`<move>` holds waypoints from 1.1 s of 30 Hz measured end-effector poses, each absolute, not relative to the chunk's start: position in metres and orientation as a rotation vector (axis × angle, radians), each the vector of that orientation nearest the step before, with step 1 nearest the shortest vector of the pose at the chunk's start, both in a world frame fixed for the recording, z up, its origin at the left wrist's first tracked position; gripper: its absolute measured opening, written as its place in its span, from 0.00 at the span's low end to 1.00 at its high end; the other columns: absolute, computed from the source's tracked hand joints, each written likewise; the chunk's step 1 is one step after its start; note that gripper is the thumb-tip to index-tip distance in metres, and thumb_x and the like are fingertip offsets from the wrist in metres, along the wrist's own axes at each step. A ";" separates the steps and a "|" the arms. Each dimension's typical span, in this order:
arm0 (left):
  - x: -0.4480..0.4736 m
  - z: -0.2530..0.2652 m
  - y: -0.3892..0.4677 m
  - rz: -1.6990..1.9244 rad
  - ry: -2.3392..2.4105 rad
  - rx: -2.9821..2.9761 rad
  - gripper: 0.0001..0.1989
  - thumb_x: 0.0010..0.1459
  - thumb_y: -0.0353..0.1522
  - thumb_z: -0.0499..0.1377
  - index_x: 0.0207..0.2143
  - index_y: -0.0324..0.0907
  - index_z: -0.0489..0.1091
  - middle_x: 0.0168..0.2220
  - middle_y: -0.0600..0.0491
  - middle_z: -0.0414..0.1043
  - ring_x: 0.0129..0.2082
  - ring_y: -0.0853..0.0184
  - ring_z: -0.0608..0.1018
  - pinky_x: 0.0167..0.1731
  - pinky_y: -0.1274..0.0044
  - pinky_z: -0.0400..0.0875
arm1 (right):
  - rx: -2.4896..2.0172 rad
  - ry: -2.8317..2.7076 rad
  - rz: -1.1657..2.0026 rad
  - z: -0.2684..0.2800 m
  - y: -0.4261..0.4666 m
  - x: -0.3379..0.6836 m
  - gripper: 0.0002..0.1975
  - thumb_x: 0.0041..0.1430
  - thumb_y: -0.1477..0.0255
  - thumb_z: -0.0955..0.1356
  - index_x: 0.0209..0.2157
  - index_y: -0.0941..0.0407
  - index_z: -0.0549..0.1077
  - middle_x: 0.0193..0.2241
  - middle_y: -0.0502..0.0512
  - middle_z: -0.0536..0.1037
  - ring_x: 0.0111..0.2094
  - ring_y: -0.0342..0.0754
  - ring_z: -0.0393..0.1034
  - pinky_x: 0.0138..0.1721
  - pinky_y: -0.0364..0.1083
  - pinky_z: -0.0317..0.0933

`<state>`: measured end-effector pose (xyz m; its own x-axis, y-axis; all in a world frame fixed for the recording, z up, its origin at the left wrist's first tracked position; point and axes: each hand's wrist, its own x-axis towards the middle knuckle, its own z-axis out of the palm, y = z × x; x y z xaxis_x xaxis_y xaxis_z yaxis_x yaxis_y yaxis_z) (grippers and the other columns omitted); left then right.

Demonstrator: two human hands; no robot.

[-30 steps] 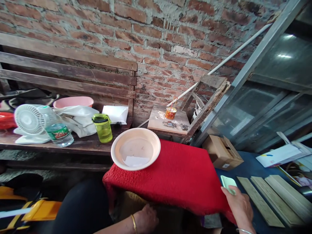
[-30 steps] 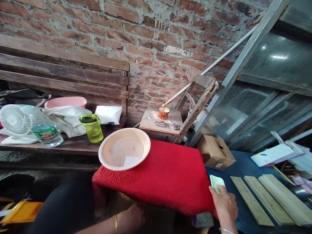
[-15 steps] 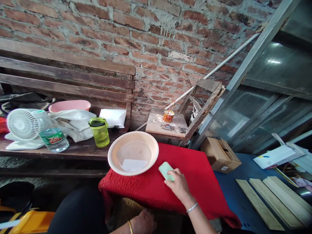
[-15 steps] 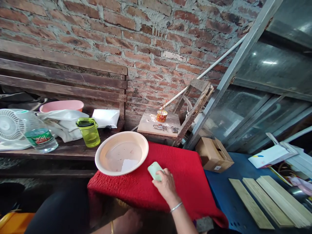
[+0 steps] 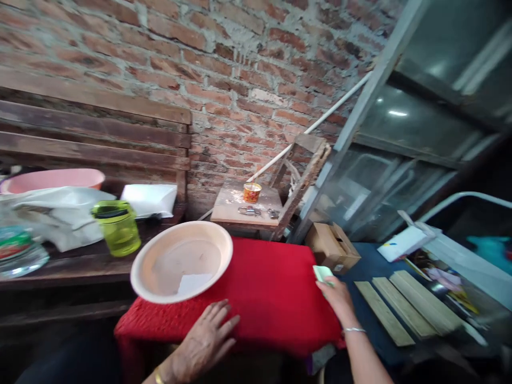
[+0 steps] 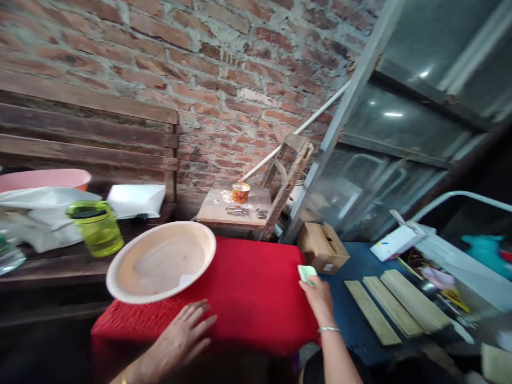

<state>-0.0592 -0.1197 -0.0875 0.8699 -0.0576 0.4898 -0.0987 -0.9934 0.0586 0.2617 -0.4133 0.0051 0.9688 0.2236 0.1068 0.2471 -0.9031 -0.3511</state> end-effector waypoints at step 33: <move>-0.045 -0.073 -0.076 0.038 -0.448 3.028 0.43 0.60 0.54 0.62 0.71 0.48 0.55 0.68 0.37 0.60 0.68 0.41 0.62 0.65 0.49 0.58 | -2.983 -0.755 0.179 -0.024 -0.376 0.326 0.21 0.63 0.57 0.64 0.53 0.49 0.76 0.42 0.61 0.75 0.41 0.57 0.75 0.43 0.52 0.66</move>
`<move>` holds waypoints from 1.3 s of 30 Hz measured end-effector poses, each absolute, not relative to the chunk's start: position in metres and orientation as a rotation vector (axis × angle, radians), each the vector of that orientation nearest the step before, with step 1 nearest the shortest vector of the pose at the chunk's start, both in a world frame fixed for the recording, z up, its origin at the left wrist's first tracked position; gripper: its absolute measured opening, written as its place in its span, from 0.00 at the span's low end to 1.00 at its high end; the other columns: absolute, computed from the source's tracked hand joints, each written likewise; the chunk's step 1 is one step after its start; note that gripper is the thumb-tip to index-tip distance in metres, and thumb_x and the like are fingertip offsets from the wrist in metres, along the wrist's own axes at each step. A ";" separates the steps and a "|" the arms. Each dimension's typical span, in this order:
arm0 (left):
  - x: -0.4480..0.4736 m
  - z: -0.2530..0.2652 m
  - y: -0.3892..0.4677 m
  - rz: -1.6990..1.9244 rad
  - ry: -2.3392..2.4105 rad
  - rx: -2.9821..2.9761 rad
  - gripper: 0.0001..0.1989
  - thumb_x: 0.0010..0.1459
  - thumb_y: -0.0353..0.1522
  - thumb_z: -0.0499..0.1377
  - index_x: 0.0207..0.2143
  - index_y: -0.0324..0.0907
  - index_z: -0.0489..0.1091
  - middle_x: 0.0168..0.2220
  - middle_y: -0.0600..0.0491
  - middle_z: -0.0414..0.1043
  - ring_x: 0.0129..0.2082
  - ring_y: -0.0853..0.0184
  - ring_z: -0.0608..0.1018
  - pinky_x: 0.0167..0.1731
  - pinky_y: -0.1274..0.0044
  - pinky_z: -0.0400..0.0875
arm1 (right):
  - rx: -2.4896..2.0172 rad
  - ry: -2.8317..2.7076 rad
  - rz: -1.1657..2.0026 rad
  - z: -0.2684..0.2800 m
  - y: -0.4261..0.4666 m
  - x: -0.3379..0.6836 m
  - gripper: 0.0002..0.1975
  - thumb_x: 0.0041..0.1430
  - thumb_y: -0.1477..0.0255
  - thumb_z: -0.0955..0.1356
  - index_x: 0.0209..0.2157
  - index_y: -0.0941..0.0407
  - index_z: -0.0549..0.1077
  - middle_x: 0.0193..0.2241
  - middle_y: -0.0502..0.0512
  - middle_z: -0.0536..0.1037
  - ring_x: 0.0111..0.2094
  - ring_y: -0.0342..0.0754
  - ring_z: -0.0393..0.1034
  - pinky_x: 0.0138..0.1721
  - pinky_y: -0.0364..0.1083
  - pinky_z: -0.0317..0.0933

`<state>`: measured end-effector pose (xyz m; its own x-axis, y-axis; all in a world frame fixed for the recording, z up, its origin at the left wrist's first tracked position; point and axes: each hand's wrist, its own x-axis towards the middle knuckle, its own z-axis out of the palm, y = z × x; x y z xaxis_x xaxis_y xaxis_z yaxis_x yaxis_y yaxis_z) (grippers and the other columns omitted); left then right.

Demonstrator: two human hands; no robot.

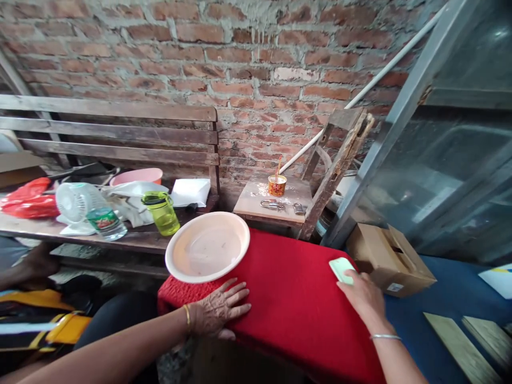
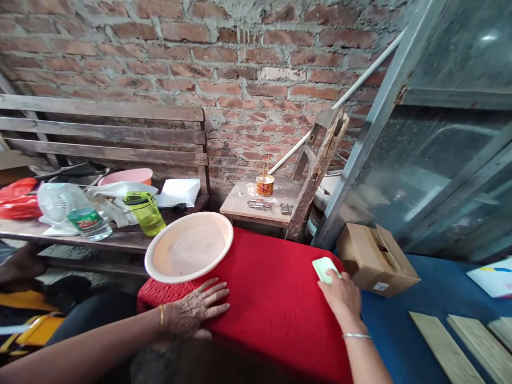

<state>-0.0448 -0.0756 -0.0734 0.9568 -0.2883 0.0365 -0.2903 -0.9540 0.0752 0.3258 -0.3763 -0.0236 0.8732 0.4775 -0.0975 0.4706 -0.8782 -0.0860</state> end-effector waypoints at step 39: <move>-0.041 -0.077 -0.077 0.082 -0.516 3.006 0.39 0.60 0.52 0.59 0.69 0.45 0.59 0.66 0.40 0.64 0.67 0.45 0.66 0.67 0.53 0.56 | -2.405 -1.374 -0.055 -0.035 -0.203 0.289 0.15 0.62 0.64 0.69 0.48 0.50 0.79 0.41 0.57 0.73 0.42 0.51 0.71 0.47 0.47 0.63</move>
